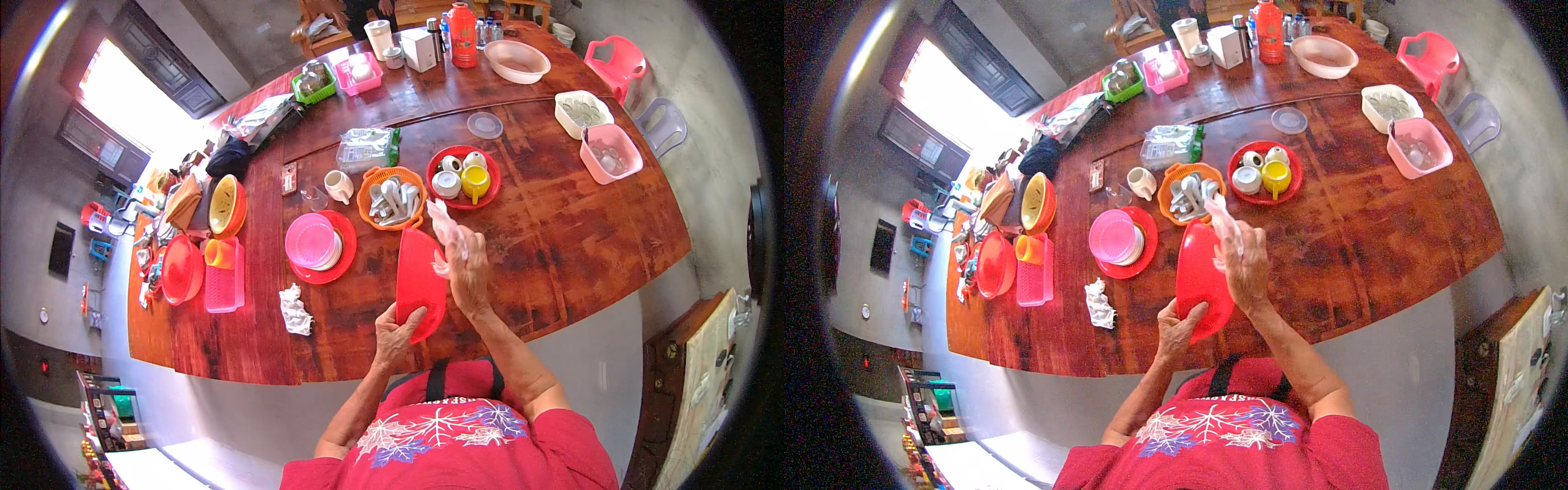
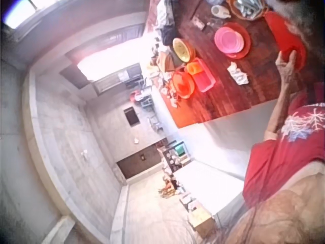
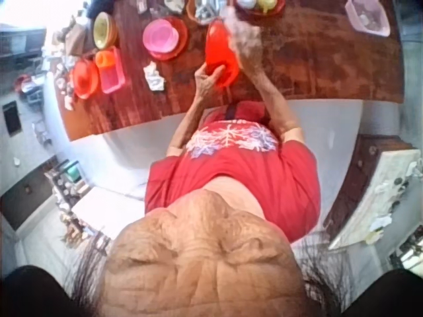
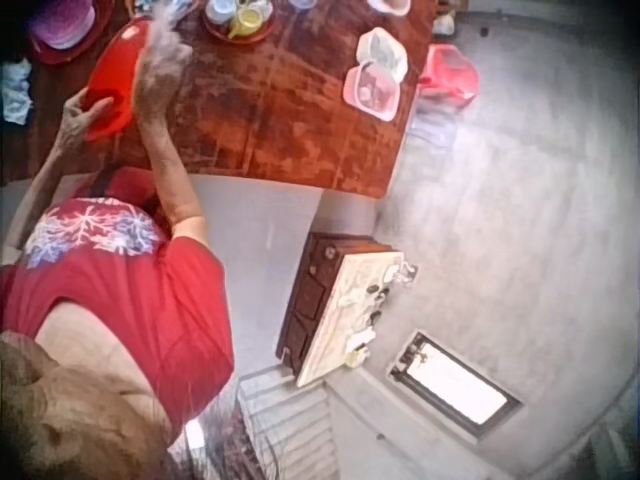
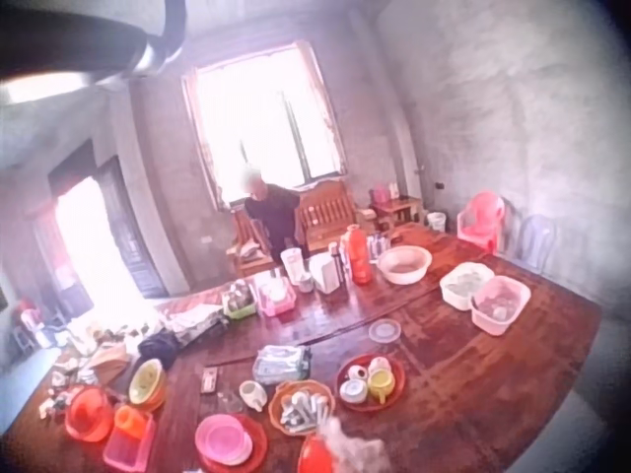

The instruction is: The person wipes several plastic and ceramic items on a wooden table using a white cloth. They wipe a red bowl, a pink strainer, a white mug, and two white plates, handling each item one at a time and wiping both sides before placing them back on the table.

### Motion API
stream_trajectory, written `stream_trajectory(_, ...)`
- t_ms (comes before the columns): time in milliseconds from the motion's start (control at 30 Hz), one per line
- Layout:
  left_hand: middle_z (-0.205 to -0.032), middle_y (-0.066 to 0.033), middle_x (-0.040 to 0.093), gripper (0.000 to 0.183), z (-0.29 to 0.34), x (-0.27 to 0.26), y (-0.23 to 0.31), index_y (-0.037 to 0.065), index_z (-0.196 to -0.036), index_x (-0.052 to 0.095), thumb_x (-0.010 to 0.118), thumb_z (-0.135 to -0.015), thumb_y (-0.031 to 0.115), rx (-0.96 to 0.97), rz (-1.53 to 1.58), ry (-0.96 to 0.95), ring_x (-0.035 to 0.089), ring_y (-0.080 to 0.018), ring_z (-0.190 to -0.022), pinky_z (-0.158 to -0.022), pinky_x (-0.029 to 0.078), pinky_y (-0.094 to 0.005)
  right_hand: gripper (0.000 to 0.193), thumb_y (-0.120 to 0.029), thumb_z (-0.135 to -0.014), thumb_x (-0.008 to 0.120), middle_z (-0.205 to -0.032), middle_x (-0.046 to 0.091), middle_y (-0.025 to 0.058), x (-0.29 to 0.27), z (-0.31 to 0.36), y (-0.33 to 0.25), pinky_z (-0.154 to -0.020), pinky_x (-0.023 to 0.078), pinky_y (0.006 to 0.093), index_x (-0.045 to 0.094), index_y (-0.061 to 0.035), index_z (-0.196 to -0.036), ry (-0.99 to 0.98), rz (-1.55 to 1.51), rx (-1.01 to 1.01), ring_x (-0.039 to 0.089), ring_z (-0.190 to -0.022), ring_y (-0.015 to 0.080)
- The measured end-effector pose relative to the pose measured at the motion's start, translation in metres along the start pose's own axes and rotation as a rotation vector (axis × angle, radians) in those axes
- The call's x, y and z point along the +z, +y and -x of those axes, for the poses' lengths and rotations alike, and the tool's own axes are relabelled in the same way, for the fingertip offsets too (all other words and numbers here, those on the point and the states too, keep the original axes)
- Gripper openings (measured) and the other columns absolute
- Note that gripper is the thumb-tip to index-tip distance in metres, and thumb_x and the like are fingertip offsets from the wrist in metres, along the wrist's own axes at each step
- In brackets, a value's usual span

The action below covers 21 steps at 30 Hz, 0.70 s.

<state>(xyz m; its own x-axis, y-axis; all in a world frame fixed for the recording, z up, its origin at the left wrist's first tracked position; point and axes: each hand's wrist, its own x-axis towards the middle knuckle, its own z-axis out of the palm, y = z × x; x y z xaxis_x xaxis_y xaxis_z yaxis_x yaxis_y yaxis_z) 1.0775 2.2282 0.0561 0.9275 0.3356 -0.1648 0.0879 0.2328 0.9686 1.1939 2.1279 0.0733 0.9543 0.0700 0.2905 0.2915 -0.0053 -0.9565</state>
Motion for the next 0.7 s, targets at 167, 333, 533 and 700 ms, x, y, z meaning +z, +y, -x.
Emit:
stream_trajectory(167, -0.092, -0.001, 0.065, 0.022, 0.004, -0.013, -0.023, 0.001, -0.101, 0.062, 0.068, -0.082, 0.009, 0.135, 0.04, 0.105, 0.058, -0.0088, -0.077, -0.069, 0.05, -0.025, 0.037, -0.015, -0.077, 0.062, -0.108, 0.05, 0.0093, 0.0, 0.048, -0.026, -0.087, 0.034, 0.0415, 0.059, -0.0092, -0.113, -0.258, 0.544, -0.507, 0.047, -0.103, 0.0287)
stream_trajectory(333, -0.09, -0.002, 0.065, 0.023, 0.021, -0.006, 0.001, -0.001, -0.097, 0.064, 0.072, -0.077, 0.007, 0.056, 0.078, 0.084, 0.059, -0.0087, -0.077, -0.069, 0.049, -0.0247, 0.035, -0.022, -0.08, 0.06, -0.121, 0.049, 0.0113, 0.002, 0.008, -0.014, -0.089, 0.032, 0.0406, 0.06, -0.0139, -0.114, -0.196, 0.552, -0.467, 0.045, -0.116, 0.0252)
stream_trajectory(533, -0.088, -0.0027, 0.066, 0.024, 0.029, -0.004, 0.004, -0.001, -0.094, 0.065, 0.075, -0.074, 0.008, 0.053, -0.008, -0.008, 0.059, -0.0086, -0.076, -0.07, 0.05, -0.0252, 0.029, -0.013, -0.085, 0.052, -0.114, 0.056, 0.0134, -0.016, -0.057, 0.068, -0.094, 0.039, 0.0331, 0.06, -0.0045, -0.113, -0.213, -0.049, 0.288, 0.053, -0.108, 0.0224)
stream_trajectory(700, -0.089, -0.0022, 0.066, 0.025, 0.02, -0.013, -0.003, -0.001, -0.094, 0.065, 0.075, -0.074, 0.009, 0.017, 0.036, 0.045, 0.059, -0.0083, -0.076, -0.069, 0.05, -0.0253, 0.028, -0.009, -0.084, 0.055, -0.112, 0.058, 0.0134, -0.007, -0.031, 0.027, -0.095, 0.041, 0.0316, 0.06, -0.0029, -0.111, -0.179, 0.069, -0.064, 0.054, -0.107, 0.0251)
